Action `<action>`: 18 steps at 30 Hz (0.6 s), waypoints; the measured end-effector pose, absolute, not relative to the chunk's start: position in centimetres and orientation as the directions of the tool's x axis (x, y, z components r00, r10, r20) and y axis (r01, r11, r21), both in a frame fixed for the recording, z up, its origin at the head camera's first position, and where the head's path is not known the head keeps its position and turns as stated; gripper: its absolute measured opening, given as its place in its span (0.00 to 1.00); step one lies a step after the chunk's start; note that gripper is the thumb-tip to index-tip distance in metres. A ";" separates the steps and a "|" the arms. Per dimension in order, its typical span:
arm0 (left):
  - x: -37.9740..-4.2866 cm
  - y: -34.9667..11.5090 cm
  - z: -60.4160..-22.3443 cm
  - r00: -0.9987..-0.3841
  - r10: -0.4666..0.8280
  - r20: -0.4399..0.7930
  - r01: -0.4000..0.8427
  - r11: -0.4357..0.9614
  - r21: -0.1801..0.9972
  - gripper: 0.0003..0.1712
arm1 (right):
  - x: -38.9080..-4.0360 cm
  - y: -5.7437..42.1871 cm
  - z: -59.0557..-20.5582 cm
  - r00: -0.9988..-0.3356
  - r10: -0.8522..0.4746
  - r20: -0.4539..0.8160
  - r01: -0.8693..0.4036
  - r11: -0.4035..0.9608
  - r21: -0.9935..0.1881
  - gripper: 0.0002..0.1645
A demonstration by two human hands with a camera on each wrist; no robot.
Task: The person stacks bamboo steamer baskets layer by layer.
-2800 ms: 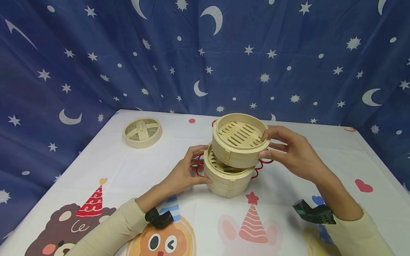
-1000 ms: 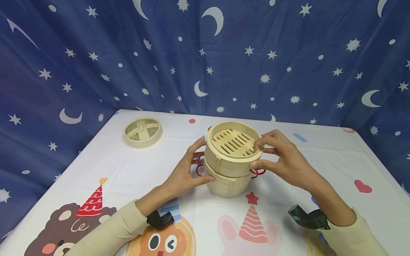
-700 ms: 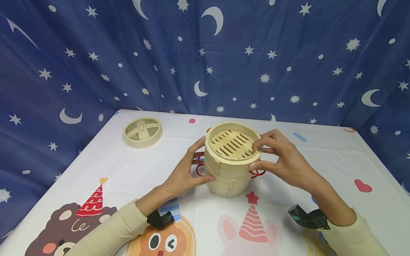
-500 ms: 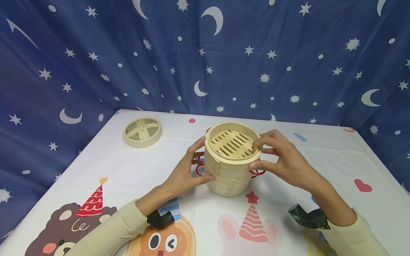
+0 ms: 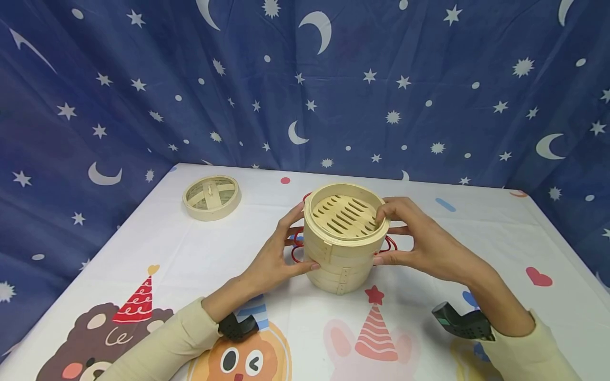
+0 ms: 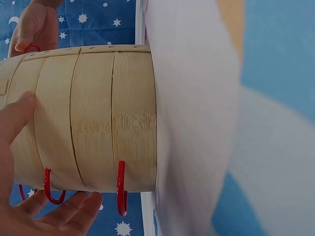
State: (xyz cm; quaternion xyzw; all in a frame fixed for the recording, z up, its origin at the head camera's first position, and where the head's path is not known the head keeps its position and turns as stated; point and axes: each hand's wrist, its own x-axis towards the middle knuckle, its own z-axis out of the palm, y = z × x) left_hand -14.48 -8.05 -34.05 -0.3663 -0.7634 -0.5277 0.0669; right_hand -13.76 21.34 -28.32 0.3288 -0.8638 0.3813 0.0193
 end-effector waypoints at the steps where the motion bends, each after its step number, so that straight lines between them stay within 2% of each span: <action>1: -14.5 -8.1 -34.1 -0.725 0.489 0.486 0.627 0.177 0.758 0.58 | -13.8 21.4 -28.3 -0.782 -0.556 0.283 -0.582 0.488 -0.650 0.37; 12: -14.8 -8.1 -34.1 -0.691 0.499 0.523 0.655 0.125 0.745 0.58 | -14.3 21.9 -28.2 -0.798 -0.564 0.212 -0.531 0.492 -0.690 0.43; 18: -14.9 -8.1 -34.0 -0.696 0.503 0.512 0.643 0.122 0.756 0.58 | -14.4 22.1 -28.2 -0.799 -0.569 0.195 -0.519 0.487 -0.702 0.43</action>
